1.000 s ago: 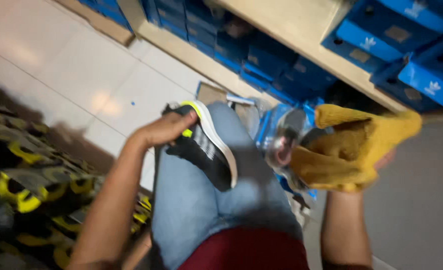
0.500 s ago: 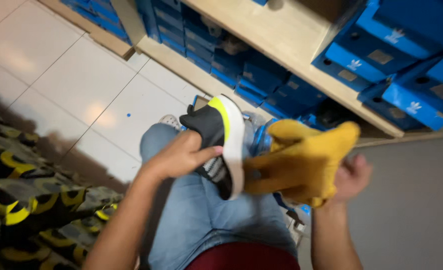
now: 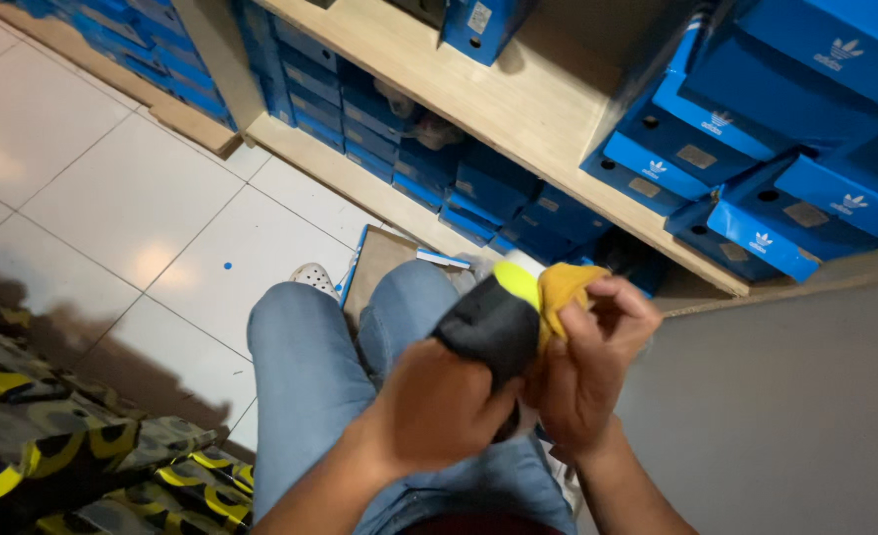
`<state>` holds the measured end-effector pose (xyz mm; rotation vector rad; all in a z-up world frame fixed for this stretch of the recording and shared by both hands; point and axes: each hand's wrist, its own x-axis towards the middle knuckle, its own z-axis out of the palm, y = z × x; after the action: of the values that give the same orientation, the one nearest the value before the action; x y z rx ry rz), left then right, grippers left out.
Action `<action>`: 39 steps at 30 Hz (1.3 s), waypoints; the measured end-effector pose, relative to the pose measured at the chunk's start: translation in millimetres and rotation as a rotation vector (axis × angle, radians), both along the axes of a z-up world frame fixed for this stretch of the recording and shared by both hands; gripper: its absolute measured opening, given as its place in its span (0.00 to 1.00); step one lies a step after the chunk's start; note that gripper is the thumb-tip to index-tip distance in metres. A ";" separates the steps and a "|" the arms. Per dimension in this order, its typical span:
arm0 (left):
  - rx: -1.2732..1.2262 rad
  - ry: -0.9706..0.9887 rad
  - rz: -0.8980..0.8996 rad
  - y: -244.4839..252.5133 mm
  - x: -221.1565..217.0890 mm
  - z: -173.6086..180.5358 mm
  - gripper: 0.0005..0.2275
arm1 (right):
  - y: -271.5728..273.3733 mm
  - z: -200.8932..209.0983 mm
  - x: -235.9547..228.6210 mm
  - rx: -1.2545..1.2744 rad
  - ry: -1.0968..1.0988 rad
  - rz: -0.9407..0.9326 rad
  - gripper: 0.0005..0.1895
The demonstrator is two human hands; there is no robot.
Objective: The person opens a blue Adidas shoebox, removes a black and white sneaker with neon yellow accents, and wipes it with a yellow cloth. They then place the sneaker back into the box, cover it with tissue paper, and close the lid.
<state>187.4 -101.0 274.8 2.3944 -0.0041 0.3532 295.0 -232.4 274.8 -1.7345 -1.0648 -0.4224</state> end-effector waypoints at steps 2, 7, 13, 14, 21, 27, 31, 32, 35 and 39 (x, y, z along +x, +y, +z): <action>0.128 0.014 0.085 7.1 1.4 -6.0 0.23 | -4.4 -6.3 3.3 -0.124 -0.142 -0.031 0.12; 0.124 -0.066 0.099 8.9 1.6 -16.8 0.23 | -2.0 -17.8 9.2 -0.126 -0.080 -0.028 0.03; 0.167 -0.168 0.171 3.7 0.8 -11.7 0.19 | 3.7 -2.9 14.7 -0.123 0.013 0.016 0.07; 0.160 -0.219 0.216 5.7 1.4 -10.2 0.15 | -1.0 -12.8 17.9 -0.130 -0.049 0.040 0.11; 0.161 -0.085 0.100 -13.7 7.7 -42.0 0.04 | 13.1 12.4 35.6 -0.384 -0.257 0.049 0.17; 0.070 -0.145 0.266 22.1 0.6 -34.1 0.24 | 12.8 -17.4 23.1 -0.252 -0.241 0.082 0.12; -0.220 0.022 0.256 38.0 -14.6 -12.3 0.28 | 20.2 -9.5 -2.4 -0.270 0.656 -0.113 0.07; -0.319 0.022 0.200 43.0 -14.6 -3.5 0.25 | 20.3 -10.0 -2.3 -0.257 0.715 -0.185 0.13; -0.287 0.271 0.271 38.1 -15.7 -10.0 0.33 | 10.3 0.9 14.4 -0.490 -0.216 0.032 0.06; -0.378 0.183 0.251 33.8 -14.8 -5.2 0.33 | 29.1 25.1 25.1 -0.363 -0.319 0.098 0.12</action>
<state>172.7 -67.2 269.6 2.0439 0.4139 0.2251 320.1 -203.2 299.9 -1.9621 -1.5246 -0.4770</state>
